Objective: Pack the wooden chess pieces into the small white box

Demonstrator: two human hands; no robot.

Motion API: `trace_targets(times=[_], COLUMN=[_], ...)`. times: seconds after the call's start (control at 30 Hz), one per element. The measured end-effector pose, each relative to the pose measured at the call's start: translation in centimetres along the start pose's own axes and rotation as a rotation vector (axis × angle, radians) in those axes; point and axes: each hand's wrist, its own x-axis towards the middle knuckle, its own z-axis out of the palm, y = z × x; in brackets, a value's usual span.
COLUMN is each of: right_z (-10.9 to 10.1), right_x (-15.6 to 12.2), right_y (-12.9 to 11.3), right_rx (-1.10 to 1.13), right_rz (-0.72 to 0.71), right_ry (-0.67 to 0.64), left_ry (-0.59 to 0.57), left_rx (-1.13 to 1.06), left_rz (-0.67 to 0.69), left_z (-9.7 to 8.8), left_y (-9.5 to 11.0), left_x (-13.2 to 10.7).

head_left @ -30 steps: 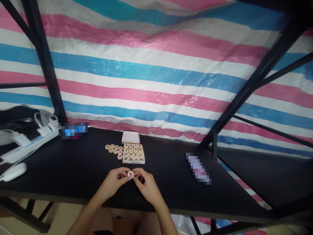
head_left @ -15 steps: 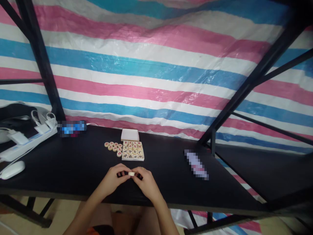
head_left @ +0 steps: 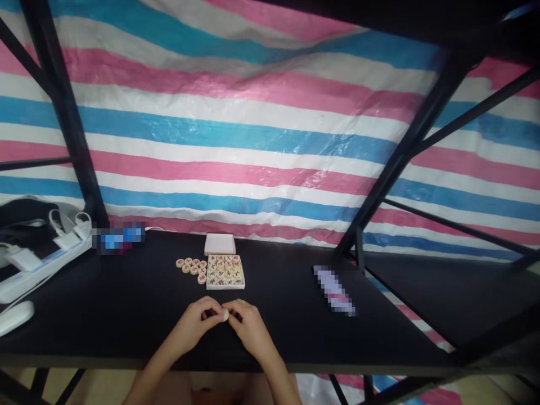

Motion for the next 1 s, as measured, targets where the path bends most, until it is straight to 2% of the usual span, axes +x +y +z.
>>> trace_targets(times=[0.17,0.3,0.53,0.67,0.87,1.0], right_z=[0.0,-0.1,-0.6,-0.6,-0.8,-0.6], right_x=[0.0,-0.1,0.0,0.1,0.1,0.1], right_y=[0.0,-0.1,-0.8,-0.8,-0.9,-0.7], right_rx=[0.064,0.118,0.085,0.127,0.177,0.158], right_rz=[0.009,0.040,0.003,-0.025,-0.064,-0.056], right_ry=[0.023,0.013,-0.017,-0.017,-0.023,-0.032], left_ry=[0.008,0.060,0.150,0.113,-0.016,-0.084], left_rx=[-0.052,-0.035,0.025,-0.062,-0.336,-0.393], left_rz=[-0.079,-0.125,-0.004,0.014,-0.076,-0.100], left_z=[0.3,0.5,0.5,0.4,-0.2,-0.8], left_y=[-0.4,-0.9,-0.8,-0.9,-1.0,-0.9], left_x=[0.2,0.2,-0.1,-0.2,0.2,0.5])
